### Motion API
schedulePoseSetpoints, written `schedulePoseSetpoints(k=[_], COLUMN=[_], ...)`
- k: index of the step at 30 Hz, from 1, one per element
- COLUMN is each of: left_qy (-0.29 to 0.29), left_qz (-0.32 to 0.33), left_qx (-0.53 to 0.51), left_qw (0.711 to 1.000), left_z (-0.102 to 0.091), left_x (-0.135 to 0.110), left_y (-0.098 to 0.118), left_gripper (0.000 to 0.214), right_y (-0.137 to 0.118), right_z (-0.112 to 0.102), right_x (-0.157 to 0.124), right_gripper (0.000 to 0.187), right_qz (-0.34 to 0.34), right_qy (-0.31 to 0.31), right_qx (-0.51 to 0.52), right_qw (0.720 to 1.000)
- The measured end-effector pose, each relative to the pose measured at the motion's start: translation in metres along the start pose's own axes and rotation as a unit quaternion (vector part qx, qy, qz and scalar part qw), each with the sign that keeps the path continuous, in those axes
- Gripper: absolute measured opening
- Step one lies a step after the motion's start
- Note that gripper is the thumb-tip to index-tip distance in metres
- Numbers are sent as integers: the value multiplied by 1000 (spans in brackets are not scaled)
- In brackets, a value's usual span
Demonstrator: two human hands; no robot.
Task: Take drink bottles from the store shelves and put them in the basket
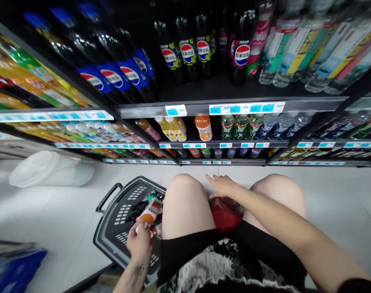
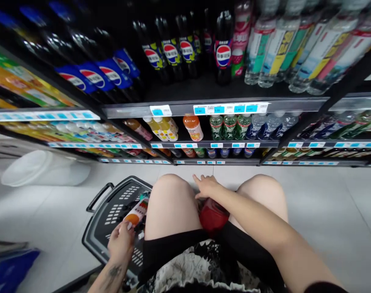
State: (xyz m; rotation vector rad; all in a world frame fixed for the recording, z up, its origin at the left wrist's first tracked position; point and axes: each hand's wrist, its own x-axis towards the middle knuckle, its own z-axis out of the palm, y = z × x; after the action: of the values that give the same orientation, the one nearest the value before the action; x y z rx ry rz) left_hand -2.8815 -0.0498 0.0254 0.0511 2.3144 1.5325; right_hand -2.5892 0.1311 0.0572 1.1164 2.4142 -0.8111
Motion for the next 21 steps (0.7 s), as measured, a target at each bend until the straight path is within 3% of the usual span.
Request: schedulePoseSetpoints(k=[2,5,9,12,16,18,21], left_qy=[8,-22,-92,-191,-312,-380,-459], left_qz=[-10,40,117,161,161,158,198], left_qx=[-51,-91,-104,-110,-123,-107,-87], left_qw=[999,995,983,962,928,905,862], left_z=[0,2,9,21,46,60,86], left_x=[-18,-49,-94,-130,-180,-201,-222], left_y=[22,54,89,107,116,118,124], left_gripper=[19,21,25,31,34,31,29], right_y=[4,11,21,25,27,31,44], right_z=[-5,-11,-16,-20,-24,-26,-33], right_x=[-6,-17,-28,-33,-43,-51,-63], right_gripper=[98,91,86,94,110,98,74], right_qz=[-7,-31,-73,-99,-141,-140,-82], right_qy=[18,65,186,306,463,517,563], right_qx=[11,54,139,207,265,270,268], right_qw=[1000,996,970,924,834,800,777])
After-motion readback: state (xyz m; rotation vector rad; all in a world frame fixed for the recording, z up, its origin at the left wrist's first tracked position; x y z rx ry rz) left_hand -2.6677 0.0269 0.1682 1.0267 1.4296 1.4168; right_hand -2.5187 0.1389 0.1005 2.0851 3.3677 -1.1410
